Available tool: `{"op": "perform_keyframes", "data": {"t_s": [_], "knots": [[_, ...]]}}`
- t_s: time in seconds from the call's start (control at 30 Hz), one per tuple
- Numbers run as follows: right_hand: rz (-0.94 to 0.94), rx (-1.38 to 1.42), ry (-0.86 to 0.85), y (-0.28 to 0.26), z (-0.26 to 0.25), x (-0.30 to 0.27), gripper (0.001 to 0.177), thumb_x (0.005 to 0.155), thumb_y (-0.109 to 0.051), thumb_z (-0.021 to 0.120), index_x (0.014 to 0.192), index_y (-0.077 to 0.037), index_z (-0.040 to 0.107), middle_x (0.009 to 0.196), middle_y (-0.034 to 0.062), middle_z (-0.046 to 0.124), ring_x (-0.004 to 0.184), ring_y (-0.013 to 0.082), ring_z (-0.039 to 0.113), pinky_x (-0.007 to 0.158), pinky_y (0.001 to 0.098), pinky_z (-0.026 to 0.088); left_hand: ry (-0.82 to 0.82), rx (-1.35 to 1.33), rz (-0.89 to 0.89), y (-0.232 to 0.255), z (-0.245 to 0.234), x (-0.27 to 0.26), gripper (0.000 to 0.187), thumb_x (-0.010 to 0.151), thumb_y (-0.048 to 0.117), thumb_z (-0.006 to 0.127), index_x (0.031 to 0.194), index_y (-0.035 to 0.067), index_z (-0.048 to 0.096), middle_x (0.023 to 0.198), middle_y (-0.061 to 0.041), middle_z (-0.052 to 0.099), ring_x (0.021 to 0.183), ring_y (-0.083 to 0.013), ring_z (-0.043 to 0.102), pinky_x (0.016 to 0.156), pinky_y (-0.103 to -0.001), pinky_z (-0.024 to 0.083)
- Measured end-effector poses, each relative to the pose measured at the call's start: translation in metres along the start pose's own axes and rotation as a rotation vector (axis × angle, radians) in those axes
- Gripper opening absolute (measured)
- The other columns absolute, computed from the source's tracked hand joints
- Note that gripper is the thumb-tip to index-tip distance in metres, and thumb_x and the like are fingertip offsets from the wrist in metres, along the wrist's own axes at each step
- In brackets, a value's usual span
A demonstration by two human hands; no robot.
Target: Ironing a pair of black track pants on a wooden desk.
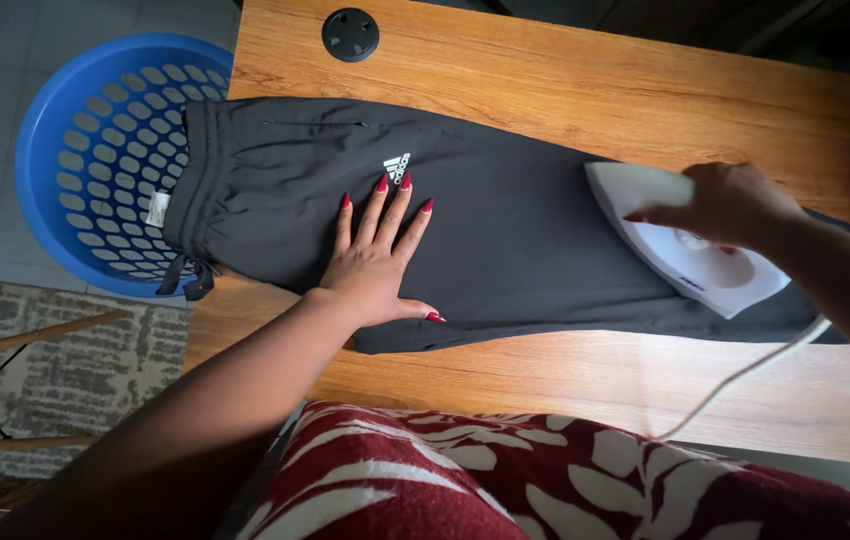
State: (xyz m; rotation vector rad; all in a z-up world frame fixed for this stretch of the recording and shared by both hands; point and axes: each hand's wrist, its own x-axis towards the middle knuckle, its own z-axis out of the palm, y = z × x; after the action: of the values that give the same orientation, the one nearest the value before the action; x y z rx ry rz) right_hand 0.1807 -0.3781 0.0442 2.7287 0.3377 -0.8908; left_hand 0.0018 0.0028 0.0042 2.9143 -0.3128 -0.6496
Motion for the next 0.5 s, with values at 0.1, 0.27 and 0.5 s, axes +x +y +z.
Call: {"op": "perform_keyframes", "data": {"t_s": [0.1, 0.27, 0.5], "knots": [[0.044, 0.037, -0.052, 0.009, 0.0, -0.008, 0.085, 0.079, -0.082, 0.061, 0.117, -0.007, 0.07, 0.084, 0.0143, 0.079, 0.076, 0.0286, 0.08, 0.079, 0.04, 0.067, 0.001, 0.017, 0.005, 0.004, -0.002, 0.001, 0.138, 0.063, 0.081, 0.075, 0.163, 0.02, 0.003, 0.169, -0.016, -0.01, 0.155, -0.0379, -0.012, 0.119, -0.069, -0.003], [-0.002, -0.049, -0.048, 0.004, -0.006, -0.028, 0.089, 0.066, -0.081, 0.067, 0.131, -0.019, 0.068, 0.102, 0.0099, 0.078, 0.092, 0.0305, 0.079, 0.09, 0.0443, 0.063, 0.044, 0.034, 0.089, 0.024, -0.004, 0.008, 0.14, 0.061, 0.08, 0.077, 0.163, 0.017, 0.005, 0.169, -0.022, -0.01, 0.156, -0.0395, -0.01, 0.119, -0.071, 0.0], [0.081, -0.033, -0.042, 0.092, 0.04, 0.005, 0.098, 0.068, -0.082, 0.069, 0.138, -0.013, 0.062, 0.092, 0.0118, 0.084, 0.09, 0.0283, 0.08, 0.085, 0.046, 0.064, -0.036, 0.043, 0.108, 0.025, -0.009, 0.011, 0.143, 0.058, 0.082, 0.077, 0.163, 0.024, 0.0, 0.168, -0.017, -0.015, 0.156, -0.0385, -0.012, 0.119, -0.071, -0.002]]}}
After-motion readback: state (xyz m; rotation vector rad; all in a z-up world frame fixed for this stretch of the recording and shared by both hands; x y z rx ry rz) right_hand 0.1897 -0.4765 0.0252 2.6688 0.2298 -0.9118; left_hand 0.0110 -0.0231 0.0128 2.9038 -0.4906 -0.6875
